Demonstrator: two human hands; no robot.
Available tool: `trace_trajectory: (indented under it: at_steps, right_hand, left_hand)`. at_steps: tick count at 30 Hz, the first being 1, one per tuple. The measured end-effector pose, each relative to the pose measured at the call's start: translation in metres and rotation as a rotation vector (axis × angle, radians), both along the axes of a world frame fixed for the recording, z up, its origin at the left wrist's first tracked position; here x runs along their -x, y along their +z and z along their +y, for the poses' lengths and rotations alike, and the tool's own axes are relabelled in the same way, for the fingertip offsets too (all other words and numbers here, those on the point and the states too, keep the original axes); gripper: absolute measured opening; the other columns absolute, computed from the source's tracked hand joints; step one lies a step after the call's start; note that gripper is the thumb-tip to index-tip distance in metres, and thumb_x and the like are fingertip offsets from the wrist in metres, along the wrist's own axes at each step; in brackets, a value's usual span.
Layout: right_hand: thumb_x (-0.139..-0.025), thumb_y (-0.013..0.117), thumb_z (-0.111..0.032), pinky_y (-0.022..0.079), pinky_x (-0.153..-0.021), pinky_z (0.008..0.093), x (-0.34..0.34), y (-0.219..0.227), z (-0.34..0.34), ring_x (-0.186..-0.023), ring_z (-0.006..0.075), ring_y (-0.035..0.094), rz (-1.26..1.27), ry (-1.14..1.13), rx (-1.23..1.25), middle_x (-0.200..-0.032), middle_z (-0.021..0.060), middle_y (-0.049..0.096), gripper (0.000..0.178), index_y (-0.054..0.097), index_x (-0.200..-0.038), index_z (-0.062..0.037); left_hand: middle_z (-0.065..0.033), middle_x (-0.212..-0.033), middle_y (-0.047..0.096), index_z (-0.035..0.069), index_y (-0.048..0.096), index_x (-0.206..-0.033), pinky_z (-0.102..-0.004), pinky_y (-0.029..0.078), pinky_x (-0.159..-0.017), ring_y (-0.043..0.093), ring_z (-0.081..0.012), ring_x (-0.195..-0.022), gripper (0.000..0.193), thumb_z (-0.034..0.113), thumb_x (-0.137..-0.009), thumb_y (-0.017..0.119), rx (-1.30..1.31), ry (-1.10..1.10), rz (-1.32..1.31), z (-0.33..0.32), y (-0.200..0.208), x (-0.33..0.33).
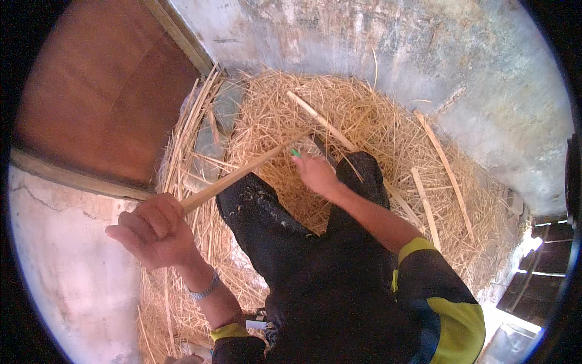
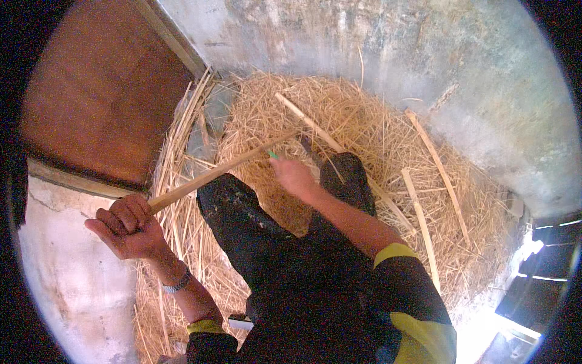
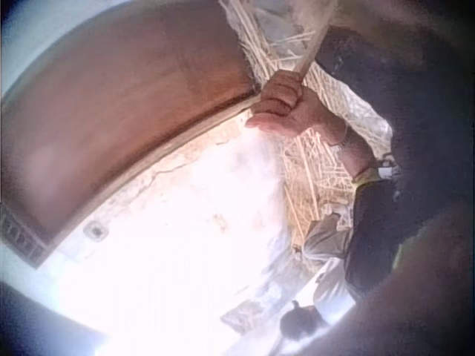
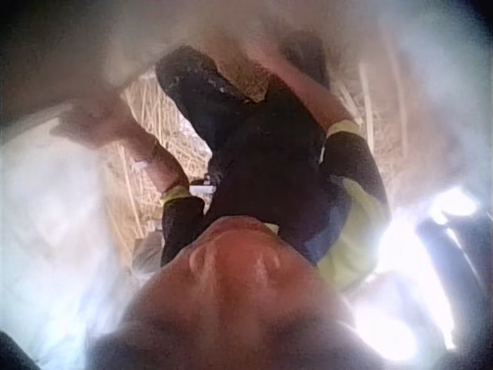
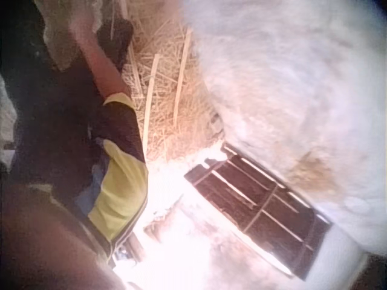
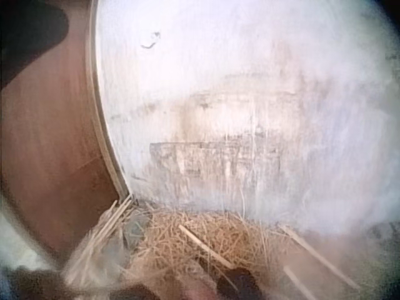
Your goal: The person sits on a straw-covered floor and uses a green-handled knife to shave thin strips from a long piece of bamboo. They hold the bamboo with their left hand and repeatedly scrape the surface with the knife in their right hand, creating wood shavings.
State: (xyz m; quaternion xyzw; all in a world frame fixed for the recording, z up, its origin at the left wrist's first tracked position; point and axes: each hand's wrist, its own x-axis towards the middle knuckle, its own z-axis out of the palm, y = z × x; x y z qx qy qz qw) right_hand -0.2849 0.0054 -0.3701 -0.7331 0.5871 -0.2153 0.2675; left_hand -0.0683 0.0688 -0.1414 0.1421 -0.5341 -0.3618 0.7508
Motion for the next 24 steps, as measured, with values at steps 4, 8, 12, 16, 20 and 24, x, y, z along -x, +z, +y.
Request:
trace_trajectory:
  at_steps: [4,8,12,16,20,24]
  right_hand:
    - [-0.086,0.046,-0.017,0.049,-0.062,0.0464,-0.008,0.035,0.007,-0.071,0.0363,0.059,-0.069,-0.047,-0.169,-0.089,0.0222,0.058,0.026,0.052,-0.105,-0.0009]
    - [-0.093,0.04,-0.032,0.045,-0.062,0.0517,0.029,0.003,-0.003,-0.07,0.0436,0.058,0.008,-0.055,-0.013,-0.067,0.027,0.056,0.041,0.047,-0.107,0.0052]
    - [-0.093,0.04,-0.03,0.046,-0.062,0.0512,0.009,0.038,0.015,-0.07,0.0433,0.057,-0.19,-0.092,-0.027,-0.068,0.0268,0.056,0.035,0.048,-0.105,0.0022]
    - [-0.093,0.04,-0.03,0.045,-0.059,0.0508,0.01,0.03,0.011,-0.067,0.0442,0.056,-0.187,-0.124,-0.035,-0.068,0.0261,0.056,0.035,0.049,-0.104,0.002]
    - [-0.091,0.045,-0.025,0.044,-0.058,0.0506,0.02,0.011,0.003,-0.069,0.043,0.056,-0.032,-0.014,0.183,-0.082,0.0237,0.059,0.028,0.053,-0.098,0.0011]
    - [-0.091,0.045,-0.023,0.043,-0.07,0.0507,-0.001,0.064,0.031,-0.08,0.0453,0.055,-0.215,-0.062,0.011,-0.088,0.0272,0.058,0.033,0.051,-0.111,0.0029]
  left_hand:
    - [0.0037,-0.041,0.019,0.019,0.024,-0.054,-0.0255,0.019,-0.04,0.015,-0.0101,-0.037,0.049,0.044,-0.096,0.027,0.048,-0.08,-0.038,-0.003,0.004,0.01]
    - [0.0037,-0.041,0.019,0.019,0.024,-0.054,-0.0252,0.019,-0.039,0.015,-0.0102,-0.036,0.049,0.045,-0.095,0.028,0.073,-0.124,-0.063,-0.002,0.005,0.013]
    - [0.0035,-0.04,0.021,0.019,0.024,-0.054,-0.0255,0.022,-0.038,0.019,-0.0106,-0.035,0.049,0.047,-0.094,0.029,0.051,-0.023,-0.075,0.0,0.005,0.015]
    - [-0.0028,-0.046,0.043,0.012,0.033,-0.049,-0.0302,0.042,-0.039,0.047,-0.0178,-0.04,0.057,0.051,-0.091,0.035,0.075,-0.024,-0.284,-0.002,0.009,0.031]
    - [-0.009,-0.063,0.058,0.007,0.049,-0.054,-0.0299,0.046,-0.044,0.058,-0.0191,-0.052,0.049,0.046,-0.084,0.051,0.147,0.279,-0.845,-0.005,0.013,0.0]
    - [-0.0062,-0.062,0.056,0.006,0.05,-0.055,-0.0277,0.044,-0.041,0.056,-0.0184,-0.05,0.038,0.034,-0.074,0.067,0.509,0.37,-1.204,-0.005,0.033,-0.039]
